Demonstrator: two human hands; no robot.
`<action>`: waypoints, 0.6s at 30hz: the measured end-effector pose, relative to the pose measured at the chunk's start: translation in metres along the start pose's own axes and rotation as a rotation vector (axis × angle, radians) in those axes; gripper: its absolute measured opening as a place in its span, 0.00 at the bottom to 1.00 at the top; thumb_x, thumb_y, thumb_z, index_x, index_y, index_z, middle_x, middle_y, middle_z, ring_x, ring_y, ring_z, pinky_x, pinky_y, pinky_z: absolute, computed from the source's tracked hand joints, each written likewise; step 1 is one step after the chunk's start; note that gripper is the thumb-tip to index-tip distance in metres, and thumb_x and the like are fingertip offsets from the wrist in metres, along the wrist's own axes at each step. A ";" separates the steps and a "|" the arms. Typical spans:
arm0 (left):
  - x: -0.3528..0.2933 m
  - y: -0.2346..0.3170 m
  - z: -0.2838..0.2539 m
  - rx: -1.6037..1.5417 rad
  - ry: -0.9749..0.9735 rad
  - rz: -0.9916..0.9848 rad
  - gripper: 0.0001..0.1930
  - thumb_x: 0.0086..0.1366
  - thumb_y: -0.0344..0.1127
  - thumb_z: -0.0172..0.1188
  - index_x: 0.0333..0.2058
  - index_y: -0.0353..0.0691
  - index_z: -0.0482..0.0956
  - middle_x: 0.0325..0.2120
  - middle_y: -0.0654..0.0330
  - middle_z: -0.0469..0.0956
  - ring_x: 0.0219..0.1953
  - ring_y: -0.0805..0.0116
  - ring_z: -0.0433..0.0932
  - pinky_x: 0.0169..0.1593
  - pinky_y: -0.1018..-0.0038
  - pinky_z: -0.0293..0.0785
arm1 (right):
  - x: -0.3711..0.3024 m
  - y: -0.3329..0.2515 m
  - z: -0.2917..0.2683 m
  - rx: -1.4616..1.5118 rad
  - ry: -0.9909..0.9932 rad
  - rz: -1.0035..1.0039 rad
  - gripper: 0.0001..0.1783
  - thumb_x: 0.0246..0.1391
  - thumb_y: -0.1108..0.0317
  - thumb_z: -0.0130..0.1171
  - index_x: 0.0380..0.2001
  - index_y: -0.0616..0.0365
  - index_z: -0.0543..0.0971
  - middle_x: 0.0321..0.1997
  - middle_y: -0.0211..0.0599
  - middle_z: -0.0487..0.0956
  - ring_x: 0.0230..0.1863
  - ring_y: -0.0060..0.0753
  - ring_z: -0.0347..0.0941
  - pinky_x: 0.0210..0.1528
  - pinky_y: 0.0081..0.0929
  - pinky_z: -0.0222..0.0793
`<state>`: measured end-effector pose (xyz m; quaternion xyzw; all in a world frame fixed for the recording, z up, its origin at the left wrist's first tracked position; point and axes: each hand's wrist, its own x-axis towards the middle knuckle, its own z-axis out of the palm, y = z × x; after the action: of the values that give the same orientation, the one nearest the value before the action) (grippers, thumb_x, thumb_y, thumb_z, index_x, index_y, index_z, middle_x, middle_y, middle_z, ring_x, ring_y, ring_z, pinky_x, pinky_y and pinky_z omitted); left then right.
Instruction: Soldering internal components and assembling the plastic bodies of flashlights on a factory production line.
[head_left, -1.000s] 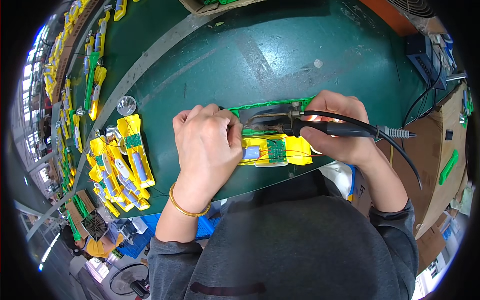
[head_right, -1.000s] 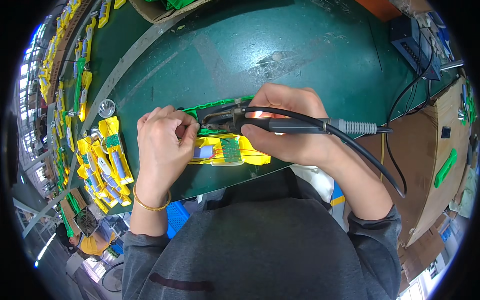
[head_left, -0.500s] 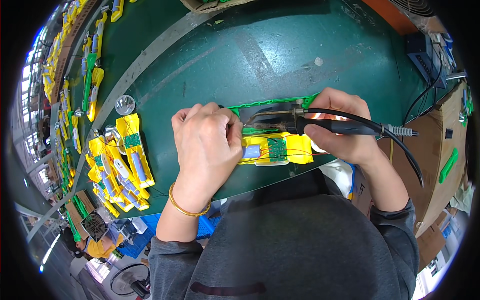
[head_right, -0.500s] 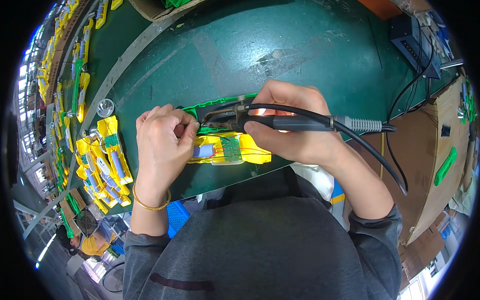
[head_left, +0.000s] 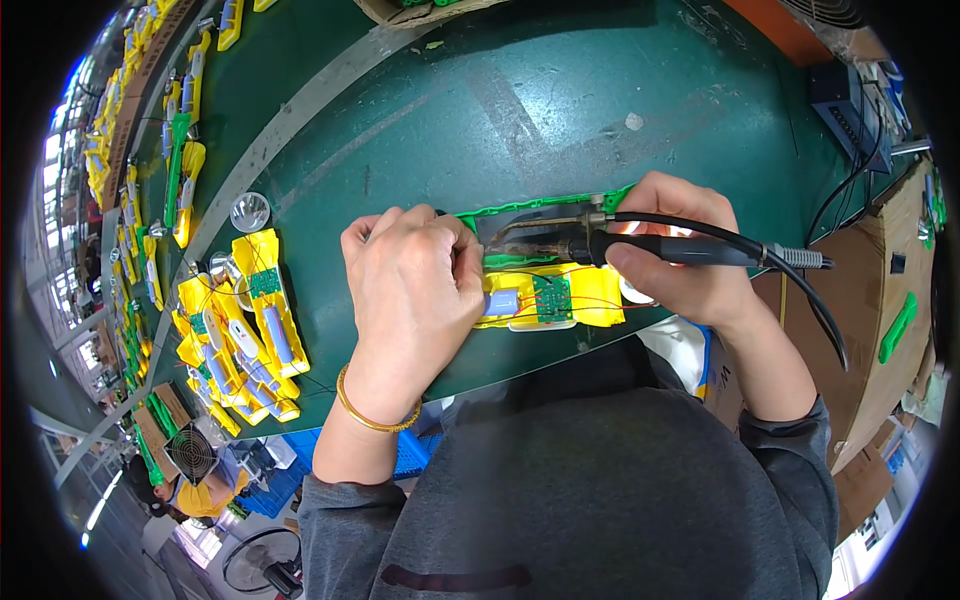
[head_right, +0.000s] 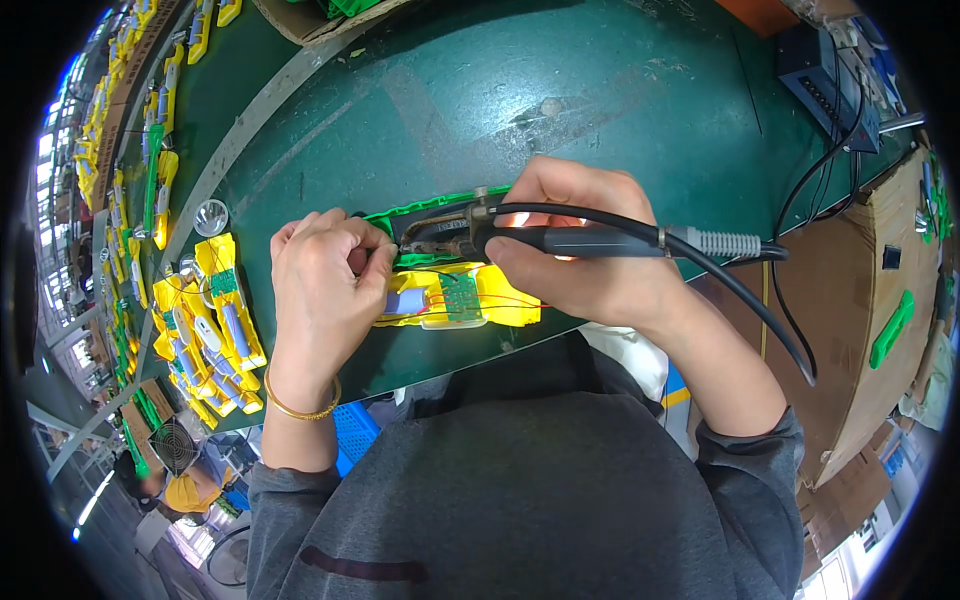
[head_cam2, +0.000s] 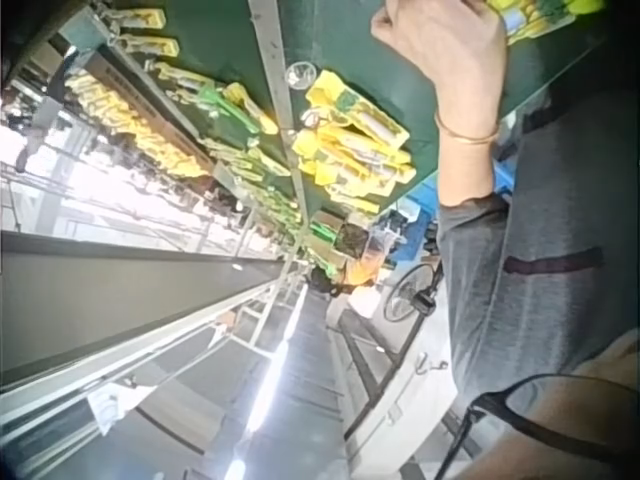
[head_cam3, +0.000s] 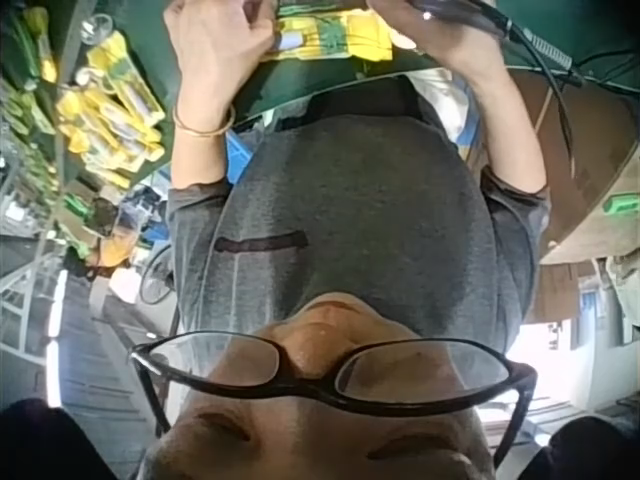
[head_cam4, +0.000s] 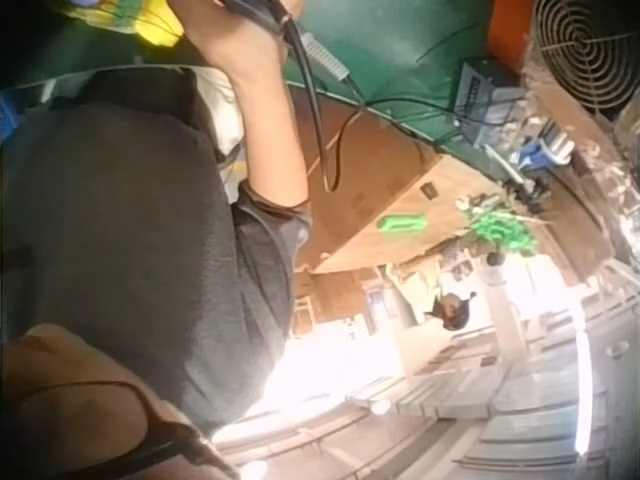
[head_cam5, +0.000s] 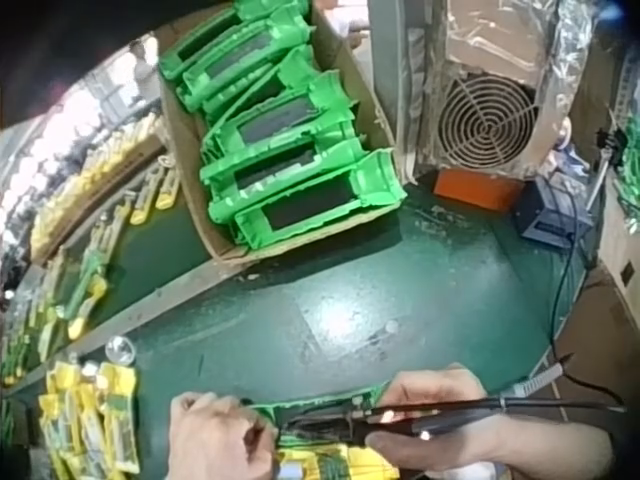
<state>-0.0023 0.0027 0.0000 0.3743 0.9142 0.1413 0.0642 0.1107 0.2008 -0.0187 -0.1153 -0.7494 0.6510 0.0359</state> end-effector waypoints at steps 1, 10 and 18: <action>0.000 -0.001 -0.001 0.004 -0.017 -0.005 0.03 0.47 0.29 0.59 0.18 0.39 0.77 0.16 0.58 0.70 0.26 0.60 0.71 0.42 0.63 0.62 | 0.000 0.000 0.000 -0.029 -0.019 0.004 0.09 0.39 0.78 0.62 0.25 0.60 0.73 0.21 0.25 0.73 0.23 0.12 0.65 0.25 0.15 0.59; 0.006 -0.001 0.002 -0.010 0.005 0.002 0.04 0.47 0.29 0.58 0.17 0.39 0.78 0.17 0.57 0.72 0.26 0.58 0.72 0.42 0.63 0.63 | 0.001 0.002 -0.007 -0.002 0.054 -0.028 0.08 0.40 0.75 0.63 0.25 0.60 0.73 0.21 0.26 0.73 0.24 0.14 0.66 0.26 0.16 0.62; 0.014 0.002 0.004 0.133 -0.038 0.047 0.05 0.44 0.33 0.57 0.14 0.41 0.74 0.19 0.55 0.73 0.28 0.56 0.73 0.40 0.62 0.64 | -0.010 0.025 -0.019 0.245 0.288 -0.179 0.07 0.45 0.77 0.60 0.30 0.61 0.74 0.31 0.32 0.73 0.33 0.23 0.72 0.34 0.20 0.69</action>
<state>-0.0097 0.0145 -0.0030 0.4018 0.9112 0.0747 0.0531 0.1279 0.2203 -0.0398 -0.1346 -0.6590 0.7083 0.2141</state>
